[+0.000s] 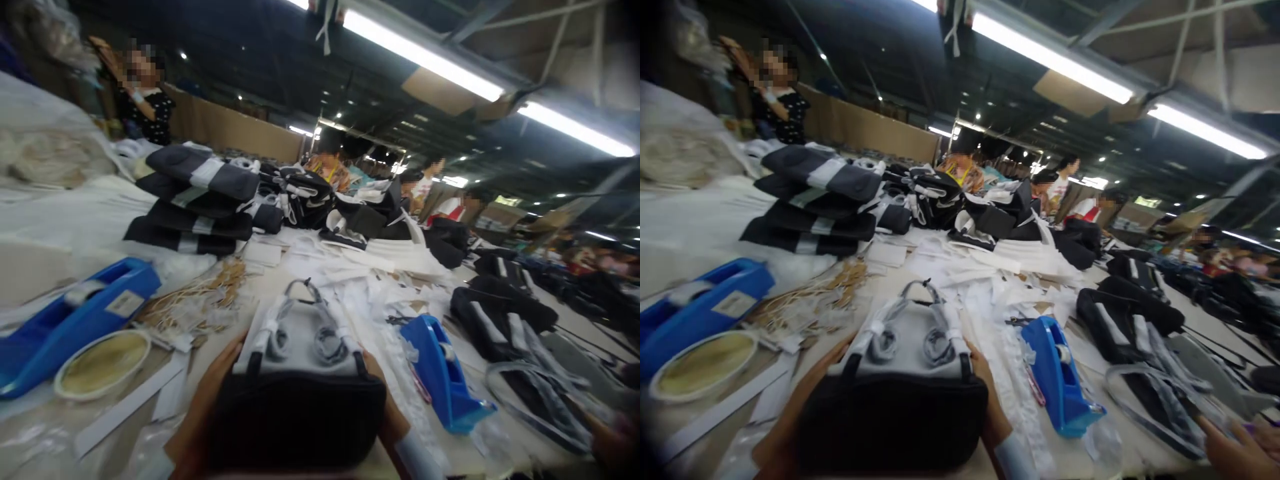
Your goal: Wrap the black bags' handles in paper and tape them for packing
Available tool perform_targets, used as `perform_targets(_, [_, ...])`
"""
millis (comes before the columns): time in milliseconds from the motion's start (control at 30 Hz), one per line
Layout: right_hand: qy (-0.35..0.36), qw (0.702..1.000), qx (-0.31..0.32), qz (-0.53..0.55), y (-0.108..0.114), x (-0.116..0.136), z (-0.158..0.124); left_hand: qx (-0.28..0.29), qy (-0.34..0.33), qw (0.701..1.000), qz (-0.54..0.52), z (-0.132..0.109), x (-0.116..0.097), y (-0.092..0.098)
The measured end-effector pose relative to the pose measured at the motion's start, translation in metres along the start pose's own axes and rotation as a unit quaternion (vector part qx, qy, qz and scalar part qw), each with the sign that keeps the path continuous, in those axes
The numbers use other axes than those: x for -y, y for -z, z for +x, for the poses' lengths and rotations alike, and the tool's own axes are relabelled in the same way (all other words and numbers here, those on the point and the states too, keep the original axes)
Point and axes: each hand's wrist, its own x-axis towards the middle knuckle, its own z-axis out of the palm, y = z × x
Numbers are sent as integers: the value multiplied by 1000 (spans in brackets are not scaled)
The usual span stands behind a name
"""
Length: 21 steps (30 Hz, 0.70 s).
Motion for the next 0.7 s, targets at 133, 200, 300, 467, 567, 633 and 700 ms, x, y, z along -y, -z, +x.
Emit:
perform_targets(133, [-1,998,11,-58,12,1,29,51,43,988,-137,6,1,-10])
perform_targets(200, [-39,998,-8,-46,20,10,34,53,75,968,-233,9,2,-10])
perform_targets(300, [-36,996,-87,-5,33,24,24,-4,111,946,-304,4,9,-1])
perform_targets(467, [-16,989,-146,9,41,22,-12,43,147,915,-374,-19,19,3])
perform_targets(567, [-119,984,-97,92,32,8,-17,62,134,910,-387,-22,23,-11])
perform_targets(633, [-157,979,-63,116,24,2,-15,46,118,926,-355,-19,27,-18])
perform_targets(700, [-168,976,-34,136,17,1,-13,45,111,941,-316,-15,30,-21])
